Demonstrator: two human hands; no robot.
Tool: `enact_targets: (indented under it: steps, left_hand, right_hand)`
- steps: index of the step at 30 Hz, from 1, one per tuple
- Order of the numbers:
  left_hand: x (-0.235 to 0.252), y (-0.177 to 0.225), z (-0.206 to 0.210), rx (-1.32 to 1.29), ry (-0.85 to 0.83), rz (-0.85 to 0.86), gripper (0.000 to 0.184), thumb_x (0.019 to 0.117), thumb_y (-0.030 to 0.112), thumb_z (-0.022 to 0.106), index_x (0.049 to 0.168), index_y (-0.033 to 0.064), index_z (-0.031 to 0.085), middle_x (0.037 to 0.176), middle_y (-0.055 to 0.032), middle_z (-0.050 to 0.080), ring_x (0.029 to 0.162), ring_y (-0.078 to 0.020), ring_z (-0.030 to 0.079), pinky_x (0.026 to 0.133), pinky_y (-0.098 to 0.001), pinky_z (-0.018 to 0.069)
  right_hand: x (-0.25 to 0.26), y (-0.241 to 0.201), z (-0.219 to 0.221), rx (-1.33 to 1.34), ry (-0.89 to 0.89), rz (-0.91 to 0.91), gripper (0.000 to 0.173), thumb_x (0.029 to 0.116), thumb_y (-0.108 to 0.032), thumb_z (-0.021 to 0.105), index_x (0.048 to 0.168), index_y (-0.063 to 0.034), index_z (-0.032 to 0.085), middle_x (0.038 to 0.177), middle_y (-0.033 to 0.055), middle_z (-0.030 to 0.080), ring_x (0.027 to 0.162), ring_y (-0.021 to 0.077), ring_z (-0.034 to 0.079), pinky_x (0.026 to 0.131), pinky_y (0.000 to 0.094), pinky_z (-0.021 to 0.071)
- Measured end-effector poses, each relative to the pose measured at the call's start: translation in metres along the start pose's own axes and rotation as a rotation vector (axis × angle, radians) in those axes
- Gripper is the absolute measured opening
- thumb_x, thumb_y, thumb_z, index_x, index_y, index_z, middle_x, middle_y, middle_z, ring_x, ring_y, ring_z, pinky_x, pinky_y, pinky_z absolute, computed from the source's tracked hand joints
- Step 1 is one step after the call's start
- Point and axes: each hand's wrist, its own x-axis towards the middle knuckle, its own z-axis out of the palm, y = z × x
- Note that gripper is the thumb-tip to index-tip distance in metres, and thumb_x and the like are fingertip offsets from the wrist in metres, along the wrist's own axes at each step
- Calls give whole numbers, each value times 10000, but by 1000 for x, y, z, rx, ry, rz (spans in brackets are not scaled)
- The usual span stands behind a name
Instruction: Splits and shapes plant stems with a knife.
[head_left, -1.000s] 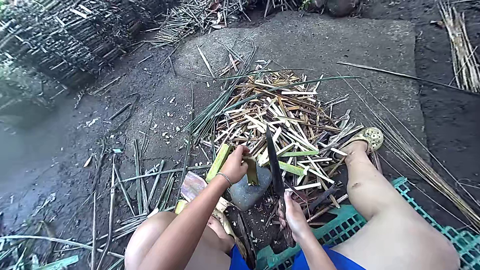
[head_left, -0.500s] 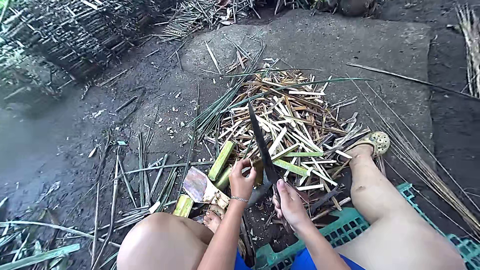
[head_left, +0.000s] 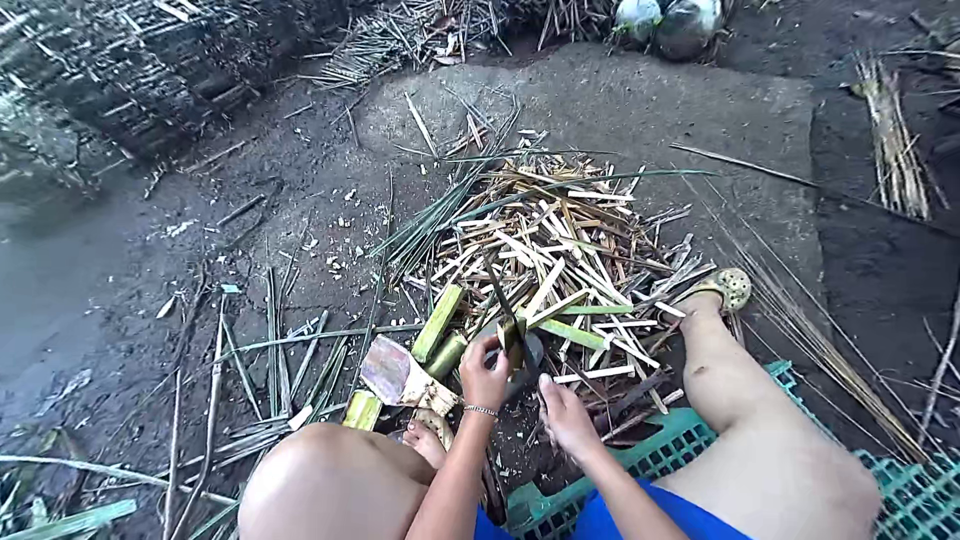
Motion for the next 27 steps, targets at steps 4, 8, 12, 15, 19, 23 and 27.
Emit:
enact_targets:
  steps: [4, 8, 12, 15, 19, 23, 27]
  left_hand:
    - [-2, 11, -2, -183, 64, 86, 558, 871, 68, 595, 1371, -152, 482, 1323, -290, 584, 1226, -300, 599, 1032, -409, 501]
    - [9, 31, -25, -395, 282, 25, 597, 871, 117, 560, 1402, -109, 406, 1309, -189, 557, 1175, -167, 576, 979, -321, 496]
    - [24, 36, -37, -462, 439, -1, 546, 876, 66, 516, 1400, -58, 422, 1274, -127, 548, 1141, -118, 574, 970, -280, 488]
    - [26, 39, -37, -428, 362, -7, 612, 861, 47, 562, 1431, -75, 373, 1361, -191, 508, 1190, -178, 559, 979, -313, 488]
    - [22, 41, -25, -370, 151, 17, 684, 843, 108, 586, 1450, -109, 355, 1434, -260, 478, 1268, -248, 540, 1022, -363, 482]
    - [10, 66, -28, -222, 91, 335, 376, 873, 14, 506, 1214, -132, 565, 1138, -164, 659, 1078, -133, 636, 955, -299, 522]
    - [-17, 158, -60, -119, -97, 770, 237, 968, 20, 462, 946, 109, 681, 902, 22, 701, 926, -62, 647, 916, -272, 514]
  right_hand:
    - [-21, -15, -21, 40, 107, -256, 558, 1084, -474, 324, 941, -39, 643, 610, -22, 475, 501, 105, 474, 513, 336, 461]
    - [-41, -41, -36, 405, 203, -745, 625, 939, -792, 339, 894, -223, 592, 608, -172, 504, 496, -51, 478, 454, 177, 447]
    - [-4, 23, -3, 225, 236, -424, 681, 1053, -636, 260, 828, -78, 580, 575, -73, 461, 473, 43, 451, 467, 273, 447]
    - [24, 61, 9, 28, 80, 36, 648, 1119, -448, 257, 945, 46, 638, 649, 79, 508, 564, 210, 508, 604, 442, 482]
    - [1, 30, 1, 288, 168, -199, 536, 1089, -437, 284, 850, -55, 572, 563, -62, 431, 453, 63, 424, 463, 273, 428]
    - [2, 37, 6, 369, 341, -563, 781, 920, -829, 313, 900, -105, 606, 599, -124, 490, 495, -28, 463, 476, 202, 450]
    - [5, 68, 21, 214, 446, -637, 537, 1114, -327, 397, 897, 104, 632, 642, 107, 535, 542, 166, 510, 545, 363, 464]
